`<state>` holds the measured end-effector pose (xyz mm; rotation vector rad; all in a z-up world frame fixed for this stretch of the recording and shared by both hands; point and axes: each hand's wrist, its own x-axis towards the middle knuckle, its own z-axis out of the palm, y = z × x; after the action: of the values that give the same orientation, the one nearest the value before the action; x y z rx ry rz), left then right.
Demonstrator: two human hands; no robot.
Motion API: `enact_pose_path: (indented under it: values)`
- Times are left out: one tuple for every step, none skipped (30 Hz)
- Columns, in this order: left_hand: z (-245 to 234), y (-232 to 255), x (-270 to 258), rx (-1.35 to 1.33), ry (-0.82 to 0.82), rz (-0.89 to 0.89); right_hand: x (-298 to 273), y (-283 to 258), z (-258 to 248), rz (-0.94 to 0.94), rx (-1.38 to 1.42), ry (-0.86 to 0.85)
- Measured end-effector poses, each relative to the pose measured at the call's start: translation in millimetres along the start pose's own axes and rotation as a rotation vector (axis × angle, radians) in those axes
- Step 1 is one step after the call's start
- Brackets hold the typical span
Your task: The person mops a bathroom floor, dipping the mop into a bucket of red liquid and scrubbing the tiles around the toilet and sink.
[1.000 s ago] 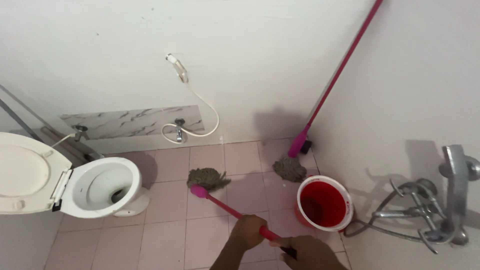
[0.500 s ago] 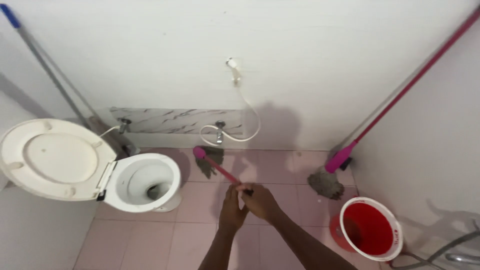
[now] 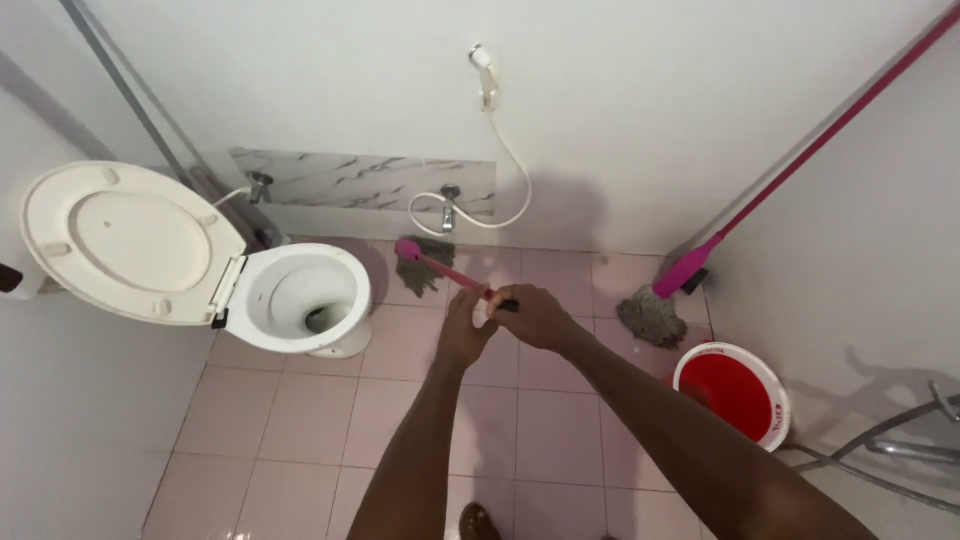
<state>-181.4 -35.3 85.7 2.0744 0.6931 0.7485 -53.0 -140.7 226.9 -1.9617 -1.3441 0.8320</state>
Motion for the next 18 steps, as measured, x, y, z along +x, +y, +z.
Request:
enact_pose_path:
  values:
    - [4, 9, 4, 0.002, 0.000, 0.006, -10, -6, -11, -0.003, 0.000, 0.006]
    - [12, 20, 3, -0.016, 0.015, 0.023, -25, -11, -22, 0.020, 0.018, 0.014]
    - [21, 31, 1, -0.033, 0.031, 0.040, -41, -15, -33, 0.044, 0.036, 0.022]
    - [32, 41, 1, -0.035, 0.035, 0.039, -53, -20, -47, 0.041, 0.032, 0.019]
    - [43, 52, 2, -0.037, 0.090, 0.086, -66, -25, -63, 0.033, -0.013, -0.005]
    - [51, 62, 3, -0.032, 0.151, 0.133, -77, -32, -76, 0.017, -0.057, -0.032]
    - [60, 73, 2, -0.026, 0.162, 0.132, -94, -35, -95, 0.006, -0.058, -0.037]
    - [69, 84, 2, -0.044, 0.186, 0.154, -110, -38, -114, -0.051, -0.089, -0.062]
    - [77, 94, 3, -0.062, 0.210, 0.177, -125, -40, -133, -0.108, -0.120, -0.087]
    - [84, 109, -1, -0.059, 0.212, 0.173, -144, -50, -148, -0.110, -0.118, -0.091]
    - [91, 122, -4, -0.056, 0.150, 0.113, -162, -59, -163, -0.004, -0.138, -0.122]
    - [102, 138, -7, -0.060, 0.086, 0.054, -182, -66, -180, 0.108, -0.160, -0.152]
    - [115, 142, -12, -0.065, 0.086, 0.050, -184, -40, -181, 0.112, -0.163, -0.155]
    - [127, 146, -14, -0.033, 0.019, 0.018, -184, -16, -182, 0.096, -0.150, -0.145]
    - [138, 150, -15, 0.000, -0.048, -0.014, -185, 9, -184, 0.079, -0.137, -0.136]
    - [151, 148, -19, -0.007, -0.058, -0.009, -188, 22, -183, 0.090, -0.136, -0.128]
    - [164, 147, -22, 0.001, -0.100, 0.009, -191, 35, -183, 0.069, -0.172, -0.101]
    - [179, 145, -25, 0.004, -0.142, 0.026, -194, 49, -184, 0.052, -0.212, -0.077]
